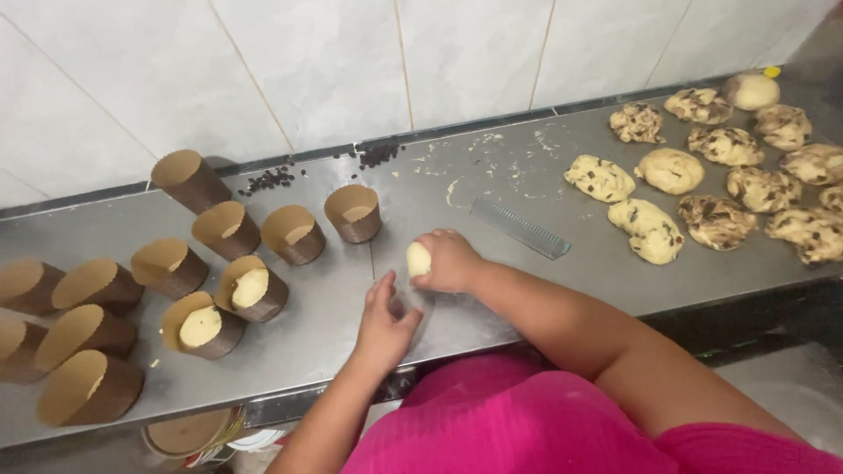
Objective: Shaping dough into balls and placing them into paper molds on a bakery prep table.
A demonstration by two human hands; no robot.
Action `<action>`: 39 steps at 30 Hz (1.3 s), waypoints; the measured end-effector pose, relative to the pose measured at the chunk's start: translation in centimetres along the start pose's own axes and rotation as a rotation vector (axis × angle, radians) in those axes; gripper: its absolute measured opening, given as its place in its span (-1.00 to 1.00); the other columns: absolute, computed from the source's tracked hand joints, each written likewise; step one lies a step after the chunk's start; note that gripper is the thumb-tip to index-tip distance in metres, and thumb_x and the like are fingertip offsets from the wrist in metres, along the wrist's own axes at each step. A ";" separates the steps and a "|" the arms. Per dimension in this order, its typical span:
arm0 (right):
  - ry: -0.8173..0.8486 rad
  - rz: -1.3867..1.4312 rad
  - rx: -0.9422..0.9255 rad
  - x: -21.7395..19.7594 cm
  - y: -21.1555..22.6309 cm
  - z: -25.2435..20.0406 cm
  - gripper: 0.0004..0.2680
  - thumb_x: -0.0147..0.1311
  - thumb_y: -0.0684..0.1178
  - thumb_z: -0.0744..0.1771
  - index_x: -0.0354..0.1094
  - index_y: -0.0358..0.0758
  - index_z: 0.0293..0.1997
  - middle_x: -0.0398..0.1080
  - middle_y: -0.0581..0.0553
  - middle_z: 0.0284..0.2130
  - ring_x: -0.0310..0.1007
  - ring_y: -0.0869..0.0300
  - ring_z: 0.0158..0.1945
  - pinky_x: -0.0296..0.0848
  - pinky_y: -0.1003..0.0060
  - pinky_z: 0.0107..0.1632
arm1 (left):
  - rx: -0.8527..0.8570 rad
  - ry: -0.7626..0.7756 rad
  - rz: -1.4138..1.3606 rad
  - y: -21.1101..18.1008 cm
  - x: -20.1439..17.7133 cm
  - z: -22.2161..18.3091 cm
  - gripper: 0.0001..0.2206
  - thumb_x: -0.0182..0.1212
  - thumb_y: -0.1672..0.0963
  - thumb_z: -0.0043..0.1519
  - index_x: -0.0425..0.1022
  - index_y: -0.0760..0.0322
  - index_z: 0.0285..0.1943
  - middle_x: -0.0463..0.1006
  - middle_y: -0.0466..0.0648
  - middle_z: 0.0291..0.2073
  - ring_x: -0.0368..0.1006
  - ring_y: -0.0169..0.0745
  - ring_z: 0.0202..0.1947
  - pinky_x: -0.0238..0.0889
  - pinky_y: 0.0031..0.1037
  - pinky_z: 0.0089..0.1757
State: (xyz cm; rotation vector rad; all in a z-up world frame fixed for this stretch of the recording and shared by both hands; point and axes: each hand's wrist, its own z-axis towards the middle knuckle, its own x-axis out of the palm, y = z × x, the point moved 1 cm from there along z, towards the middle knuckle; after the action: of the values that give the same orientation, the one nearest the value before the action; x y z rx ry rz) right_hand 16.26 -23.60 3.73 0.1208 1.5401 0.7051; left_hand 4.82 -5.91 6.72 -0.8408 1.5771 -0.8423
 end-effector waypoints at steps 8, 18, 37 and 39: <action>0.322 -0.229 -0.316 -2.5 2.6 -6.7 -0.49 0.36 0.34 0.02 0.41 0.01 -0.06 0.42 -0.08 -0.25 0.36 -0.04 -0.12 0.27 0.02 0.04 | 0.740 -0.036 0.218 2.8 4.0 -3.4 -0.30 0.34 0.18 0.09 0.16 0.27 0.47 0.01 0.36 0.46 0.03 0.43 0.44 0.02 0.00 0.31; -0.195 0.585 0.298 -7.0 -7.1 -4.5 -0.53 0.30 0.07 0.31 0.22 -0.04 0.36 0.38 -0.11 0.22 0.27 0.03 0.37 0.26 0.04 0.32 | 0.156 0.066 0.318 -1.5 7.8 6.5 -0.21 0.62 0.07 -0.17 0.37 0.04 0.32 0.51 -0.05 0.05 0.55 0.02 0.09 0.46 -0.32 0.06; 0.007 0.780 0.379 -2.8 -7.0 -5.1 -0.45 0.06 0.00 0.39 -0.12 -0.47 0.52 0.03 -0.49 0.42 0.00 -0.14 0.50 0.05 -0.05 0.48 | -0.007 0.179 0.131 -8.5 3.3 3.8 -0.20 0.47 0.18 0.07 0.15 0.32 0.53 0.26 0.34 0.29 0.20 0.36 0.39 0.16 -0.05 0.28; 0.048 0.376 0.391 -3.4 -5.9 -3.2 -0.59 0.15 0.23 0.32 0.40 -0.25 0.18 0.49 -0.29 0.04 0.43 -0.12 0.22 0.42 -0.01 0.18 | 0.078 -0.001 0.445 -7.8 1.6 2.4 -0.20 0.51 0.17 0.04 0.19 0.38 0.50 0.10 0.35 0.38 0.07 0.52 0.39 0.20 0.06 0.27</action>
State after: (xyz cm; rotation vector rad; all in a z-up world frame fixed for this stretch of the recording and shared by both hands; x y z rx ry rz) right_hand 15.71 -31.11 3.56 0.7047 1.7070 0.6927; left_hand 7.61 -11.41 12.38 -0.4083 1.6351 -0.5749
